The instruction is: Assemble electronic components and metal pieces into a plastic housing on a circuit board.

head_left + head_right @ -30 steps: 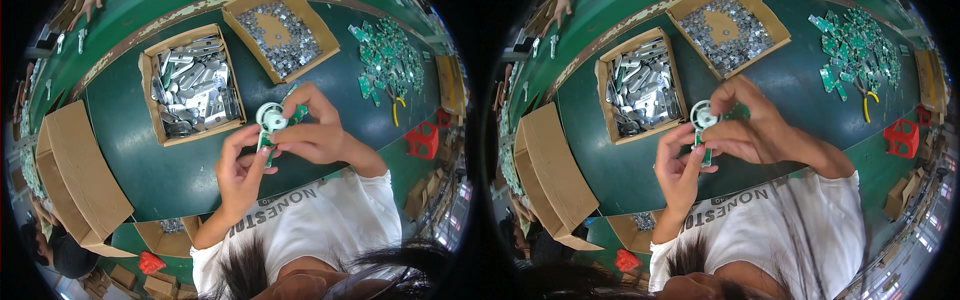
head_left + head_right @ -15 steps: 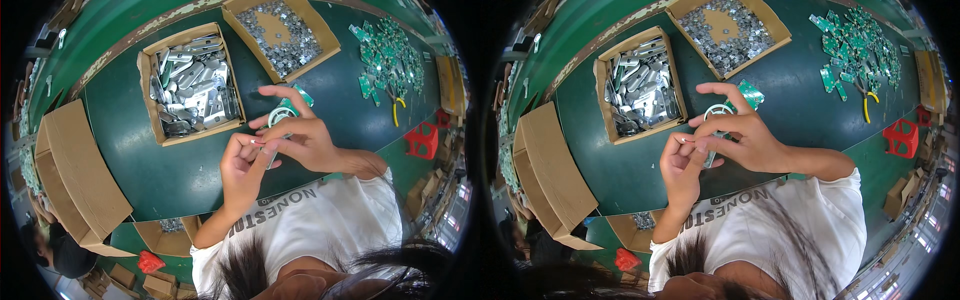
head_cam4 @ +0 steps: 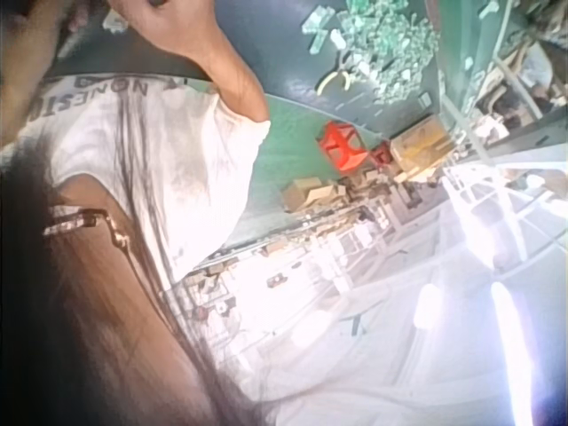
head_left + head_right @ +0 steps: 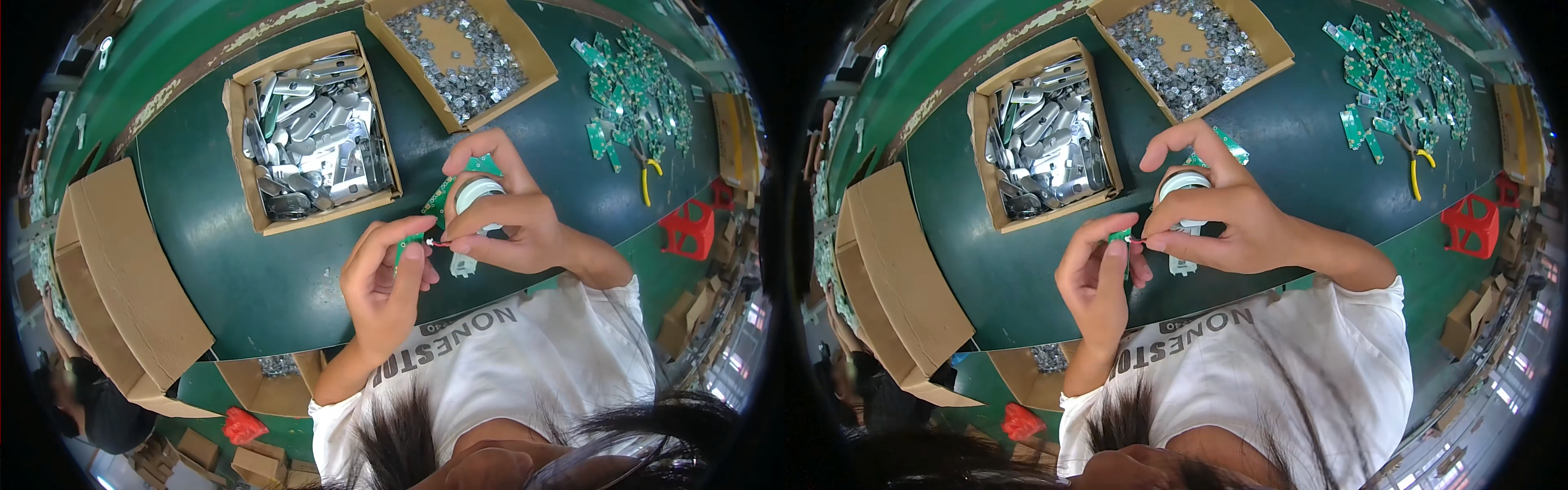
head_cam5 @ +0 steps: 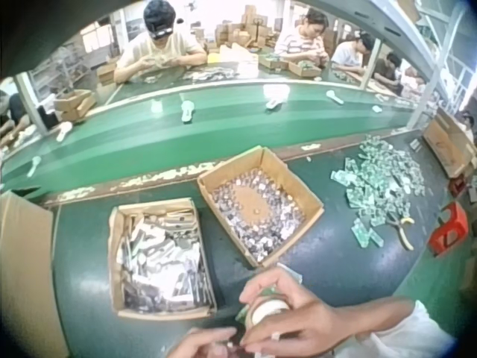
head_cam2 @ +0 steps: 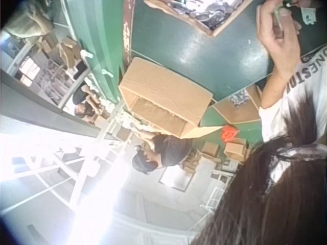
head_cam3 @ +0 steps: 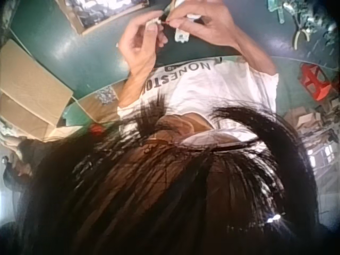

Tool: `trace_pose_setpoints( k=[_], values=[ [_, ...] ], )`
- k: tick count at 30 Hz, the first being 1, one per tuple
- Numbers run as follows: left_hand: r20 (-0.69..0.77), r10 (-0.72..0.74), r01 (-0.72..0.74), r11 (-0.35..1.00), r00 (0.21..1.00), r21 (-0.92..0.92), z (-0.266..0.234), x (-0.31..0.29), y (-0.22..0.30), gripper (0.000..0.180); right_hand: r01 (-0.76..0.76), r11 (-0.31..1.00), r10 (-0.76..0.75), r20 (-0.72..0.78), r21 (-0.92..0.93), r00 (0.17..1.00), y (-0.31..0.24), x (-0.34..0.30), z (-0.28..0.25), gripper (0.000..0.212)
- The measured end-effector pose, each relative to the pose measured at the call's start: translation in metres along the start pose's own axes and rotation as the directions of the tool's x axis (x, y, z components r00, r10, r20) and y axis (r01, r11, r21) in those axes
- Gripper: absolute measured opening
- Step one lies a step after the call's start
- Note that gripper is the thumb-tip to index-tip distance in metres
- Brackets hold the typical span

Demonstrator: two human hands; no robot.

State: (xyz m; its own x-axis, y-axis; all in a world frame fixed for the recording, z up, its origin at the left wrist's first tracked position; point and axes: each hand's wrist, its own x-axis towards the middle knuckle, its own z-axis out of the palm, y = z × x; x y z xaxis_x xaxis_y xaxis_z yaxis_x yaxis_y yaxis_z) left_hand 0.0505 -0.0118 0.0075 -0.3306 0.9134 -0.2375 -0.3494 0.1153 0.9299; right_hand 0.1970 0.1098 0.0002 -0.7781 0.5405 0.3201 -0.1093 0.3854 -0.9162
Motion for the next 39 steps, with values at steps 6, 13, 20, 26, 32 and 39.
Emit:
trace_pose_setpoints(
  k=[6,13,20,26,32,39],
  values=[
    [0.03,0.253,-0.252,0.937,0.967,0.242,-0.009,-0.001,-0.008,0.019,-0.064,0.998,0.064,-0.028,-0.015,0.998,-0.007,0.005,-0.001,0.02],
    [0.02,0.309,-0.299,0.9,0.951,0.318,-0.004,0.002,-0.005,0.017,-0.032,0.996,0.026,-0.076,-0.082,0.997,-0.004,0.004,0.002,0.02],
    [-0.029,0.298,-0.283,0.928,0.954,0.242,-0.004,0.003,-0.009,0.016,-0.145,0.909,0.215,-0.142,0.391,0.966,-0.012,0.008,0.0,0.089],
    [-0.054,0.157,-0.147,0.976,0.986,0.159,-0.001,0.001,-0.01,0.016,-0.263,0.515,0.513,-0.047,0.816,0.857,-0.017,0.004,0.006,0.048],
    [-0.045,0.107,-0.107,0.994,0.993,0.013,0.004,-0.001,-0.002,0.011,-0.216,0.932,0.267,-0.149,0.292,0.952,-0.021,0.0,0.01,0.034],
    [-0.042,0.284,-0.275,0.95,0.958,0.147,-0.001,0.001,-0.009,0.013,-0.366,0.919,0.381,-0.091,0.148,0.92,-0.023,0.0,0.004,0.022]
  ],
)
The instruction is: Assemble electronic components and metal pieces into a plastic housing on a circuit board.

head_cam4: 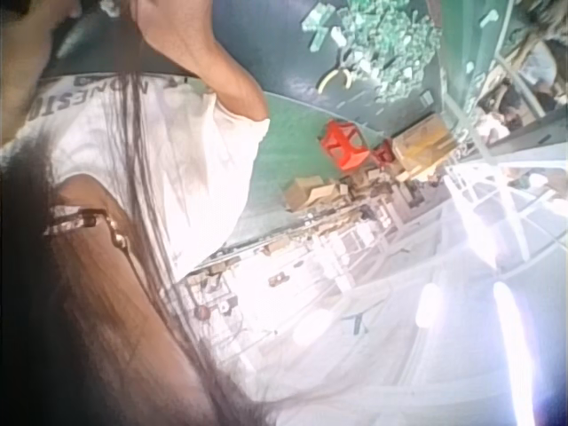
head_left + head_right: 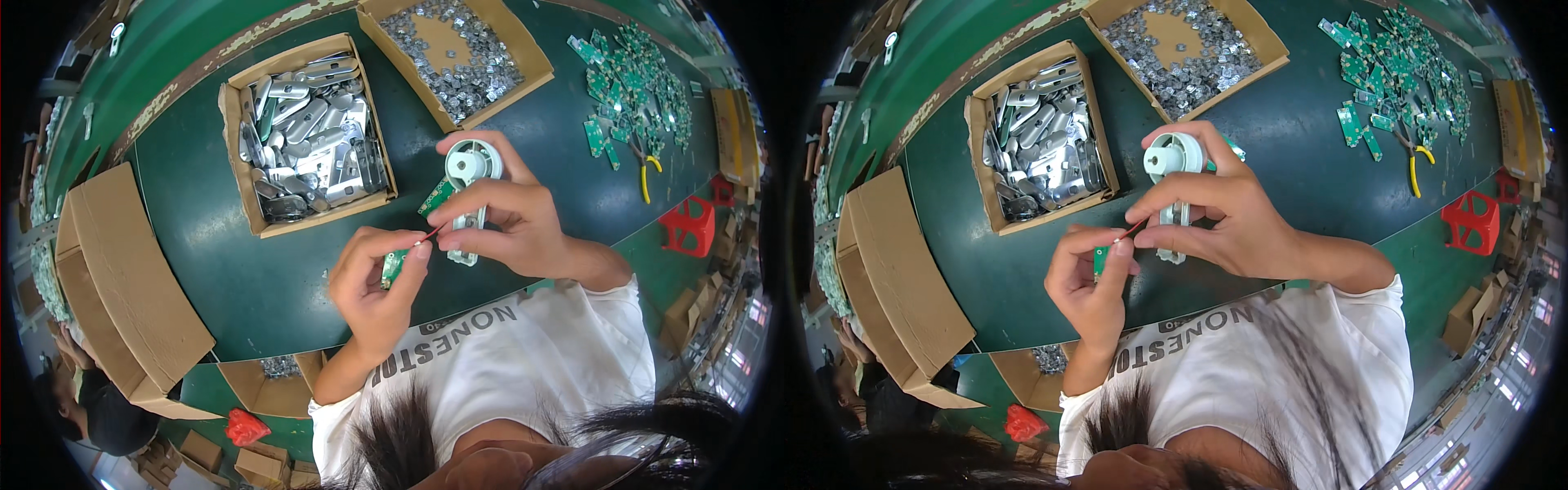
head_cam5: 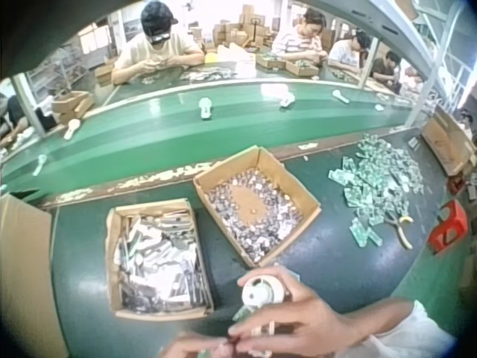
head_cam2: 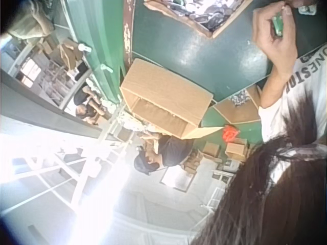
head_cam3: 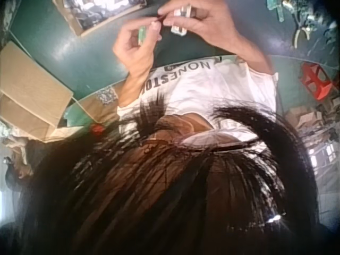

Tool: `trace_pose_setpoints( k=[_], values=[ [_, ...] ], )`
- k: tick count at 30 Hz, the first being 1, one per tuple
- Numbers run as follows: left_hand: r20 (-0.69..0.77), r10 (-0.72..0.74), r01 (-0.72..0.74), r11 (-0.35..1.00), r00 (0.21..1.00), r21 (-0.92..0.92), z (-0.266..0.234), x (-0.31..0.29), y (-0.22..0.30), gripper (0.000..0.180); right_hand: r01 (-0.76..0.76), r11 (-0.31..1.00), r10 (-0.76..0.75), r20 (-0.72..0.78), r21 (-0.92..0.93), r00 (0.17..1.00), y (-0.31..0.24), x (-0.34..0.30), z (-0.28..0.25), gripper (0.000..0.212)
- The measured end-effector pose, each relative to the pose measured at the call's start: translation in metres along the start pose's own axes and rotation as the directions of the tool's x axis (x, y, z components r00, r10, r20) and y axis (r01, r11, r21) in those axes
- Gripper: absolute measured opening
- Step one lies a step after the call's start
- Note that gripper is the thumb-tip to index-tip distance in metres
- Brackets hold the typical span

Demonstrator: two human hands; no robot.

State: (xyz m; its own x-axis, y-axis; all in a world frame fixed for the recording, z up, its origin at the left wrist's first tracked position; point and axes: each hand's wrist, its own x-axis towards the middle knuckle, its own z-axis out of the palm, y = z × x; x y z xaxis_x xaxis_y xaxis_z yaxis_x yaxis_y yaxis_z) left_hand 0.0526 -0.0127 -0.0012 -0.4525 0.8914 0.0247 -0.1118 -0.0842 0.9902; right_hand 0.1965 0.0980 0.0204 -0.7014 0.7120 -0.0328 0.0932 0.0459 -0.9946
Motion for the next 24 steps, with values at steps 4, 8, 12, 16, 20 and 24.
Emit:
trace_pose_setpoints(
  k=[4,8,12,16,20,24],
  values=[
    [-0.004,0.128,-0.126,0.978,0.992,0.169,0.003,-0.001,-0.006,0.018,0.206,0.957,-0.202,0.043,-0.203,0.978,0.007,0.002,-0.002,0.017],
    [0.003,0.169,-0.166,0.962,0.986,0.218,0.006,0.001,-0.006,0.025,0.155,0.975,-0.161,-0.024,-0.159,0.987,0.01,0.002,0.001,0.012],
    [-0.124,0.106,-0.086,0.984,0.987,0.157,0.013,-0.002,-0.006,0.035,0.114,0.978,-0.126,-0.061,-0.174,0.99,0.013,0.0,0.005,0.014],
    [-0.016,0.243,-0.216,0.887,0.97,0.409,0.01,-0.005,-0.014,0.03,0.126,0.989,-0.132,-0.077,-0.083,0.988,0.014,0.0,0.01,0.013],
    [-0.02,0.253,-0.219,0.872,0.967,0.438,0.012,-0.004,-0.015,0.023,0.107,0.985,-0.115,-0.052,-0.135,0.992,0.013,-0.001,0.008,0.012],
    [-0.053,0.33,-0.254,0.81,0.942,0.528,0.011,-0.005,-0.018,0.018,0.16,0.967,-0.174,-0.054,-0.2,0.983,0.012,0.0,0.009,0.011]
  ],
)
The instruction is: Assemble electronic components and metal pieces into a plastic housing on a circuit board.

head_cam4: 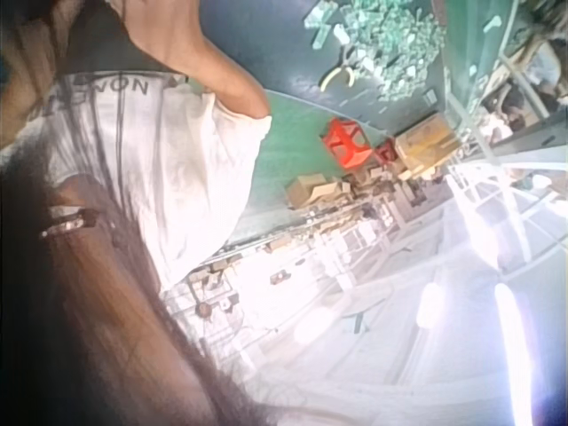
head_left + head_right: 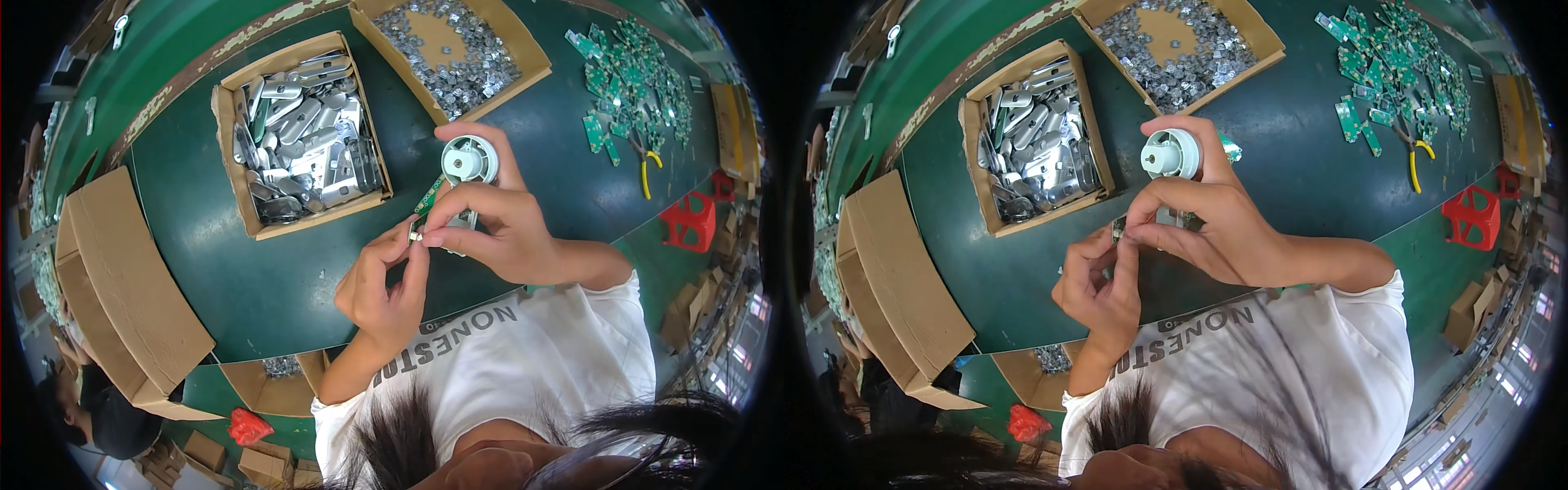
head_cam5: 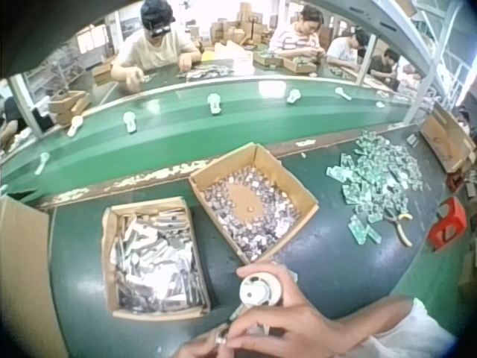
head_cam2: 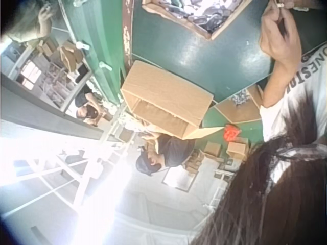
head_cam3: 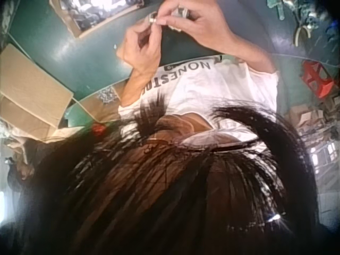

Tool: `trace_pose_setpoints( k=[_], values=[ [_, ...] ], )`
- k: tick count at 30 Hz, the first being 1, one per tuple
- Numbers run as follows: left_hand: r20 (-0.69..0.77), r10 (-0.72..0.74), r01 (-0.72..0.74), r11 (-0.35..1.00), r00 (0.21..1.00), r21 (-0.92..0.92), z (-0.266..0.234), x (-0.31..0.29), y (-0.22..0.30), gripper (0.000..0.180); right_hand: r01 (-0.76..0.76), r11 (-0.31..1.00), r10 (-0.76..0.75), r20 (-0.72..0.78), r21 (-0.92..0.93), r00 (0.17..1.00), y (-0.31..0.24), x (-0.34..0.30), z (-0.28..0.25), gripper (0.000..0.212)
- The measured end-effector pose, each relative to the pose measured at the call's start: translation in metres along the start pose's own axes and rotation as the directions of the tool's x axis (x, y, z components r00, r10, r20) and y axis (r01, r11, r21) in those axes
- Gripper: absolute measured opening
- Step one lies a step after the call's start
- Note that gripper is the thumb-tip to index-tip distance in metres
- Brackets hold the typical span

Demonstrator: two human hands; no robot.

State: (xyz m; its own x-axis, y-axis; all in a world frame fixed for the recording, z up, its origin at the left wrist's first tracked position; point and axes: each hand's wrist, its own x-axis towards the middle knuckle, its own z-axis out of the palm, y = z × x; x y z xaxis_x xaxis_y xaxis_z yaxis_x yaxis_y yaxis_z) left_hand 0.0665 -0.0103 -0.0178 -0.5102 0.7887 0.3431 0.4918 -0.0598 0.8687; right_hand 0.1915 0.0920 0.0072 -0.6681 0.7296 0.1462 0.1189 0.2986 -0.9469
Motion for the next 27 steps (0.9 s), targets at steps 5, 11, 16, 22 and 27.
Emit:
trace_pose_setpoints(
  k=[5,11,16,22,27],
  values=[
    [0.017,0.161,-0.161,0.969,0.987,0.188,-0.0026,0.0033,0.0014,0.02,-0.086,0.992,0.088,-0.015,0.093,0.996,-0.0013,-0.0029,0.0049,0.011],
    [0.02,0.213,-0.212,0.95,0.977,0.23,-0.0014,0.0036,0.0026,0.023,-0.048,0.988,0.055,-0.05,0.144,0.997,0.0018,-0.0033,0.007,0.012],
    [0.035,0.155,-0.159,0.973,0.987,0.168,-0.0033,-0.0005,0.0027,0.023,0.044,0.997,-0.04,-0.056,0.066,0.998,0.0025,-0.0041,0.0055,0.012],
    [0.071,0.117,-0.127,0.98,0.991,0.152,-0.0056,0.0028,0.0058,0.021,0.15,0.988,-0.15,-0.015,0.022,0.989,0.0049,0.0004,0.0016,0.012],
    [0.055,0.218,-0.224,0.951,0.974,0.214,-0.007,0.0022,0.0061,0.02,0.098,0.994,-0.098,-0.005,0.043,0.995,0.002,0.002,0.0011,0.012]
  ],
)
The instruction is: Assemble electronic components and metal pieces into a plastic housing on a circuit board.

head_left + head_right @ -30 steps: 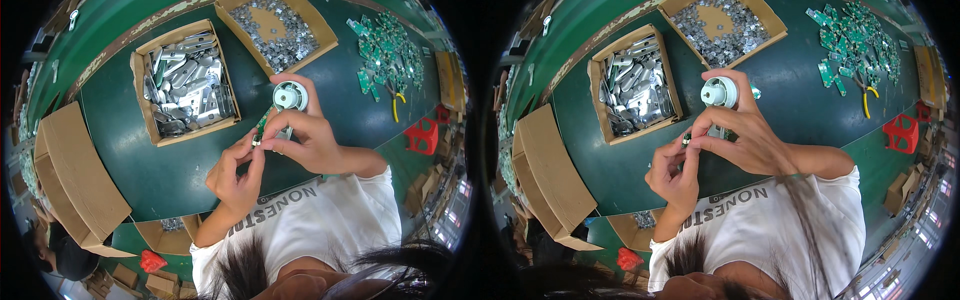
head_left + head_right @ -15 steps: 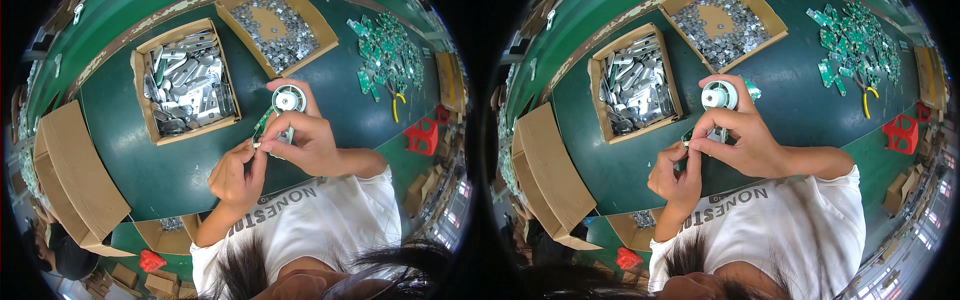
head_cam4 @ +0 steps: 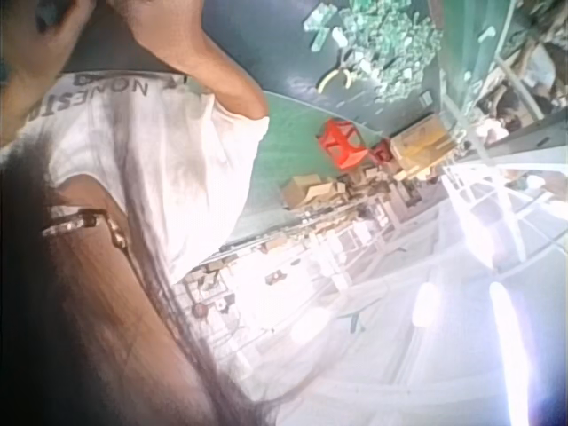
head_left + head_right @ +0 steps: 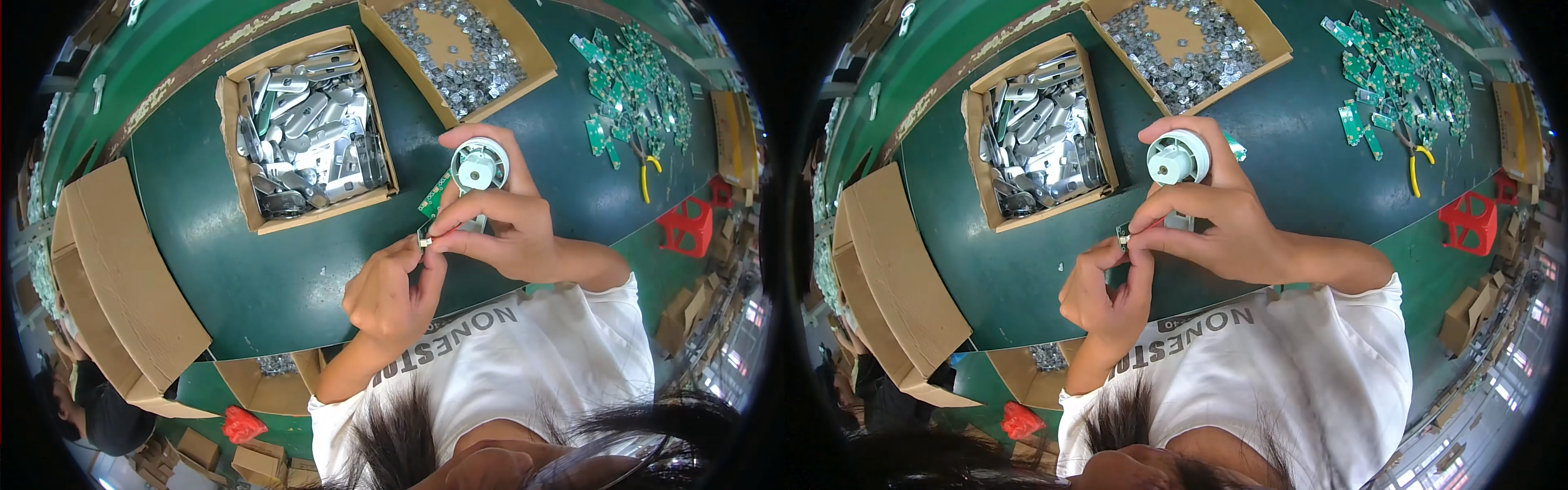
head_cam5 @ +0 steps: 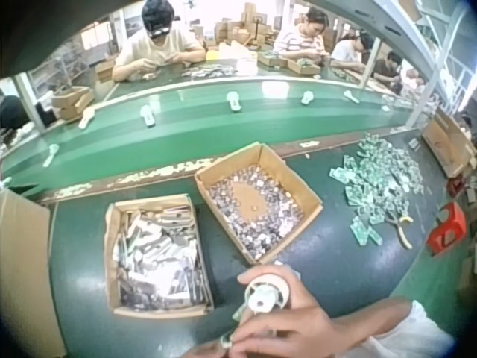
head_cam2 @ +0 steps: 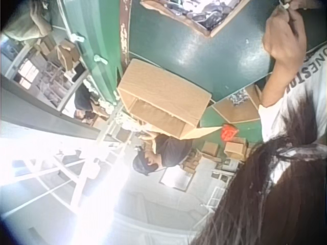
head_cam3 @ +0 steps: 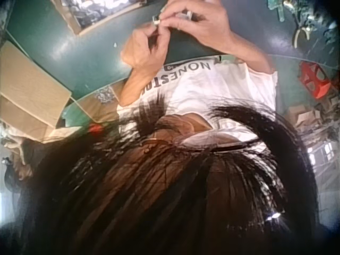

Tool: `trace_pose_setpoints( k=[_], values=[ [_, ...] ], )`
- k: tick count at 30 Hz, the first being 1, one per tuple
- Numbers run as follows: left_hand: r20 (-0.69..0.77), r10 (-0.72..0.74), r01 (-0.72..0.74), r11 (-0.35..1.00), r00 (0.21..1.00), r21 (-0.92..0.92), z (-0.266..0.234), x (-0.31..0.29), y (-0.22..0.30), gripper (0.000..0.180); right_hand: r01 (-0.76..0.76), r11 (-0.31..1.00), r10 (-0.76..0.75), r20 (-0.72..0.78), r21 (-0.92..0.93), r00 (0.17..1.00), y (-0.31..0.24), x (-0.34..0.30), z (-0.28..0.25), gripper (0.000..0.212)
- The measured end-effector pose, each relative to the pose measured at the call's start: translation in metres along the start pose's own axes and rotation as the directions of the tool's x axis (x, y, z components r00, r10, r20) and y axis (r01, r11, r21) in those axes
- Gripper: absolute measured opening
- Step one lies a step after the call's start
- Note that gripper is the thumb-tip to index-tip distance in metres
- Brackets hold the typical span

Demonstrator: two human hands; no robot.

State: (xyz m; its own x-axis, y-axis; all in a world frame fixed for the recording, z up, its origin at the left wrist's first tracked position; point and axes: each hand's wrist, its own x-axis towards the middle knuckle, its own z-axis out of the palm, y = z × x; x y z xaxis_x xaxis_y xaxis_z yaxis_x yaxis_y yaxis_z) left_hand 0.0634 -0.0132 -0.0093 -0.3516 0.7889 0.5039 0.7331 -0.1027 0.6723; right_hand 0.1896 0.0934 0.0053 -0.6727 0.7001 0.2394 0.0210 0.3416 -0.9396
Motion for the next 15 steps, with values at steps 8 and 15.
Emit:
trace_pose_setpoints(
  k=[8,15],
  values=[
    [0.029,-0.033,0.033,0.999,0.999,0.005,0.001,0.0018,0.0019,0.018,-0.062,0.997,0.061,0.036,0.036,0.998,0.0004,0.0005,-0.0013,0.011],
    [-0.004,-0.066,0.066,0.998,0.998,0.002,0.0027,0.001,0.0017,0.018,-0.011,1.0,0.011,-0.014,-0.005,1.0,-0.0013,-0.0019,0.003,0.01]
  ],
)
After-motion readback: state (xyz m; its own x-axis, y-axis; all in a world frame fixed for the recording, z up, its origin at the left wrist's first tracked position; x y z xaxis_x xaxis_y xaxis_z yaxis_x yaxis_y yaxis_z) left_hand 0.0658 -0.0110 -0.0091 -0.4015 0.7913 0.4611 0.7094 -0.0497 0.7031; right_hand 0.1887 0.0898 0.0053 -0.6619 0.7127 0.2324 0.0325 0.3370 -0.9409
